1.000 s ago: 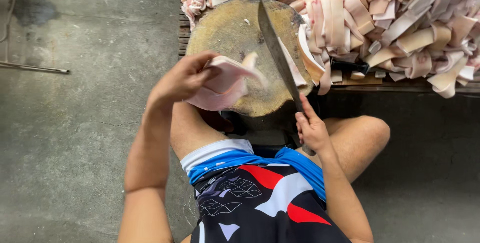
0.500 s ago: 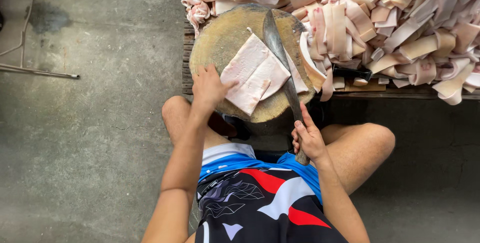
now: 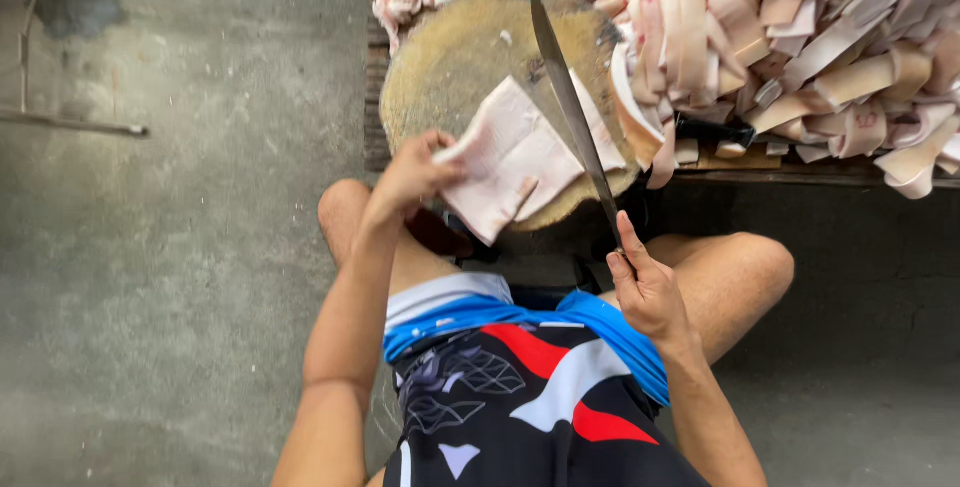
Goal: The person sits on the floor and uses a large knife to slice sheets of raw pork belly into strips on a round wooden cutting board. The person repeatedly picks up sheets, cuts them into uniform strips, and places the cut pieces onto a pile on a nearby table.
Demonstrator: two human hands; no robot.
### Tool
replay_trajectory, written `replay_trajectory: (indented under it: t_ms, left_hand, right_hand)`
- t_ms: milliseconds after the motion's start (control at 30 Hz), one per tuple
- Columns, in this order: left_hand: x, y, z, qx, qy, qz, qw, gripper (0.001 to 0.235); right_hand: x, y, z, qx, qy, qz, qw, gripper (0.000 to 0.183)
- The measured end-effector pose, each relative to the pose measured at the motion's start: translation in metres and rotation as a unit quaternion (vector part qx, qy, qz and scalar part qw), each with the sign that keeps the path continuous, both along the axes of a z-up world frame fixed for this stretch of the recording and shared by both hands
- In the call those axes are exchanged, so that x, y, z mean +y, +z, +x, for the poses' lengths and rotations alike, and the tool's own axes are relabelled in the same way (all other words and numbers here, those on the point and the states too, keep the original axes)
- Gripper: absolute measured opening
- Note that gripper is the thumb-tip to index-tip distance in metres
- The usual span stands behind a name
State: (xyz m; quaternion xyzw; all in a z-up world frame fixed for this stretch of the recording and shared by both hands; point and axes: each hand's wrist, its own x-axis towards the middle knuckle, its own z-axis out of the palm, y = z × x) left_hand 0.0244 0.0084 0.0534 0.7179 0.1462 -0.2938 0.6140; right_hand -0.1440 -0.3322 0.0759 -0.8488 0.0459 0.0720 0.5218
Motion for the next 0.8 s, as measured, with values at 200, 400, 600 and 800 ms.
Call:
replay_trajectory:
  t_ms: [200,400,600,800]
  left_hand:
    - [0.004,-0.026,0.017,-0.137,0.064,-0.028,0.988,0.026]
    - [0.005,0.006,-0.004,-0.095,0.081,0.039,0.991,0.032]
    - [-0.004,0.02,-0.009,-0.143,0.069,0.126,0.979,0.026]
    - [-0.001,0.013,-0.011,-0.136,0.084,0.083,0.984,0.022]
  right_hand:
    - [0.05,-0.014,0.007,-0.133,0.057,-0.1,0.984,0.055]
    - [0.056,-0.014,0.029,-0.058,0.056,-0.065,0.995,0.055]
    - [0.02,0.072,0.014,-0.129,0.094,0.129,0.979,0.06]
    - [0.036,0.038,0.007,-0.285,0.049,0.057,0.955,0.046]
